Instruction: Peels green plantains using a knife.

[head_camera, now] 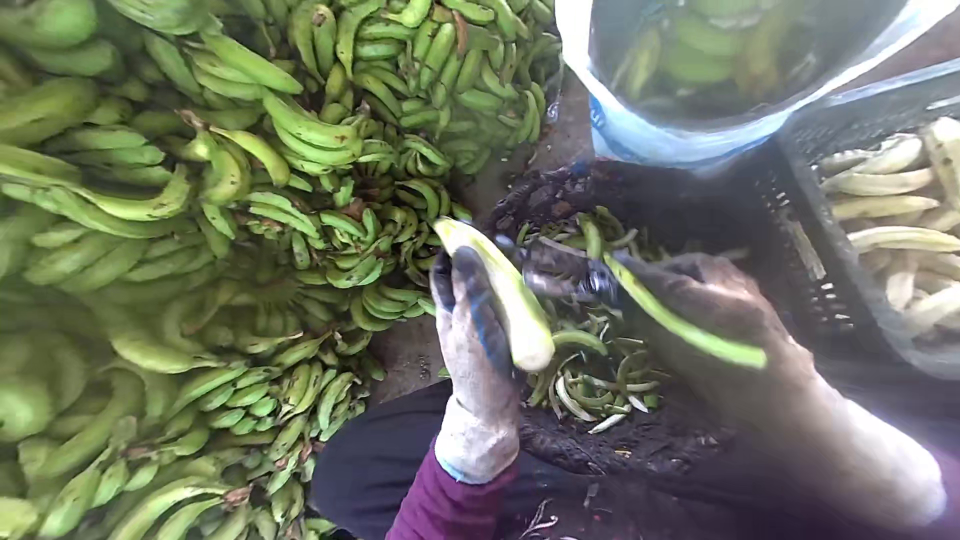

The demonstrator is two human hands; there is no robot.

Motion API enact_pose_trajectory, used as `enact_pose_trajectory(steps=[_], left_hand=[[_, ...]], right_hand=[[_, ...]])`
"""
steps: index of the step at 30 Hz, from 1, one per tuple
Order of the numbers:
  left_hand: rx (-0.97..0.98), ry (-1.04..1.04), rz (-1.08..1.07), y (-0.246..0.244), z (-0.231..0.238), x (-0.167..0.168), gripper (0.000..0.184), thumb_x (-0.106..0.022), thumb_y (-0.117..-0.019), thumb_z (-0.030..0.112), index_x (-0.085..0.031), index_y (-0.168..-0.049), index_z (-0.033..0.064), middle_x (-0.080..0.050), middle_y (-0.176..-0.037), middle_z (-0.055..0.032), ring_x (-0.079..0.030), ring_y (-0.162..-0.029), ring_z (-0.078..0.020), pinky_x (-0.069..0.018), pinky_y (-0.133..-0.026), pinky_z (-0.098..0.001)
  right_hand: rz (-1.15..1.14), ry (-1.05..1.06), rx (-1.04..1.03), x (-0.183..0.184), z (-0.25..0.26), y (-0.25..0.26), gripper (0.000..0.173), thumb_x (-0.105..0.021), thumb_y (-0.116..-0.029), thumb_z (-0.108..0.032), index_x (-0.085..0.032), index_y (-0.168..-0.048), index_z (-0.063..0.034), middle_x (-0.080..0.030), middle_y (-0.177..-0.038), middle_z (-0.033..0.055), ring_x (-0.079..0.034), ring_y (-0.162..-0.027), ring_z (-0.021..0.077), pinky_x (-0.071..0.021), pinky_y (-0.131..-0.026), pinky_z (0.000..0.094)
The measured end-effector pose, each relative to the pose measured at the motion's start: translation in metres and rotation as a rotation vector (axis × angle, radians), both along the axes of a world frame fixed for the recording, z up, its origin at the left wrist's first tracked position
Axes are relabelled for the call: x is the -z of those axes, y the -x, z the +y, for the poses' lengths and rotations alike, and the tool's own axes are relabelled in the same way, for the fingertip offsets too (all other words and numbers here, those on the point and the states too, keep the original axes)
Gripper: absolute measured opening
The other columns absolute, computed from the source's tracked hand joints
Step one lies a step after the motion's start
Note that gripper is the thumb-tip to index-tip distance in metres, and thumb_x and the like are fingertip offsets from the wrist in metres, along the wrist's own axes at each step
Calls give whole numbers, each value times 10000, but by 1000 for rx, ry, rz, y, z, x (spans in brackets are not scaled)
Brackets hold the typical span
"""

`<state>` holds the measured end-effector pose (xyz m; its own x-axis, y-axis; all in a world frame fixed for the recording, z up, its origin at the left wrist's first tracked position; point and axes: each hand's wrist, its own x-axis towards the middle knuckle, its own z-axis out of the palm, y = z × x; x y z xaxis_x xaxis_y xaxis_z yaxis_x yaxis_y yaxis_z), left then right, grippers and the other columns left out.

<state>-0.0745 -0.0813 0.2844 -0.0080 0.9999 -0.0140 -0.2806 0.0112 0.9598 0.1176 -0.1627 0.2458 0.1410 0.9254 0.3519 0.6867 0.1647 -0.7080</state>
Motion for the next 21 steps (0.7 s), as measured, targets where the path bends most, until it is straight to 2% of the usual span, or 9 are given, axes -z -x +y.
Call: enact_pose_trajectory(steps=[3, 6, 8, 10, 14, 15, 16, 18, 21], left_hand=[[-21, -31, 33, -1, 7, -6, 381, -409, -1097, 353, -409, -1448, 205, -666, -1137, 5, -685, -944, -87, -606, -789, -290], [399, 250, 217, 5, -6, 5, 423, -445, -1079, 340, -473, -1469, 180, -681, -1028, -34, -663, -824, -94, -583, -721, -290], [606, 406, 126, 10, -12, 11, 440, -434, -1074, 287, -451, -1474, 106, -695, -1034, -96, -702, -841, -161, -617, -748, -341], [559, 378, -69, 14, -12, 15, 414, -417, -1059, 265, -482, -1405, 47, -704, -1047, -131, -720, -880, -213, -623, -779, -382], [180, 149, -359, 3, 8, -7, 368, -369, -1086, 441, -614, -1198, 189, -696, -1075, -21, -694, -984, -152, -604, -825, -358], [163, 148, -412, 0, 10, -13, 368, -359, -1089, 458, -609, -1182, 205, -688, -1092, -9, -686, -1027, -151, -594, -882, -368], [187, 168, -419, -3, 11, -14, 366, -362, -1089, 462, -617, -1175, 215, -692, -1066, 7, -695, -997, -128, -600, -859, -333], [366, 216, -208, -1, 4, 0, 317, -362, -1088, 372, -579, -1243, 202, -671, -969, 25, -669, -833, -62, -584, -709, -236], [738, 397, 69, 8, -11, 24, 488, -430, -1038, 327, -447, -1441, 51, -704, -981, -95, -691, -794, -164, -603, -700, -329]], right_hand=[[73, -109, -34, 7, -7, 15, 328, -663, -949, -280, -737, -1268, -262, -721, -1081, 89, -674, -954, 219, -535, -812, 458], [-44, -16, 62, 3, 11, 0, 428, -623, -954, -277, -666, -1379, -295, -675, -1172, 144, -643, -1023, 336, -491, -817, 582], [-143, 90, 113, 0, 19, -14, 481, -642, -907, -278, -658, -1389, -279, -659, -1186, 195, -623, -1033, 427, -444, -792, 638], [-143, 90, 117, 4, 15, -14, 457, -654, -892, -273, -686, -1345, -218, -673, -1154, 196, -641, -1010, 421, -474, -770, 631], [5, -159, 124, 21, -9, 29, 344, -594, -982, -308, -726, -1293, -242, -709, -1103, 148, -660, -989, 316, -498, -835, 548], [25, -219, 163, 24, -10, 40, 282, -626, -978, -288, -760, -1219, -232, -720, -1082, 164, -662, -992, 333, -480, -857, 563], [38, -240, 184, 26, -9, 44, 245, -647, -980, -283, -771, -1187, -239, -722, -1082, 160, -661, -1013, 330, -469, -886, 571], [2, -170, 181, 21, 1, 30, 287, -634, -991, -288, -748, -1253, -264, -703, -1118, 137, -649, -1021, 313, -474, -871, 582], [-119, 227, 112, 13, 17, -11, 388, -581, -1019, -366, -643, -1402, -350, -694, -1123, 147, -654, -1000, 363, -468, -801, 623]])
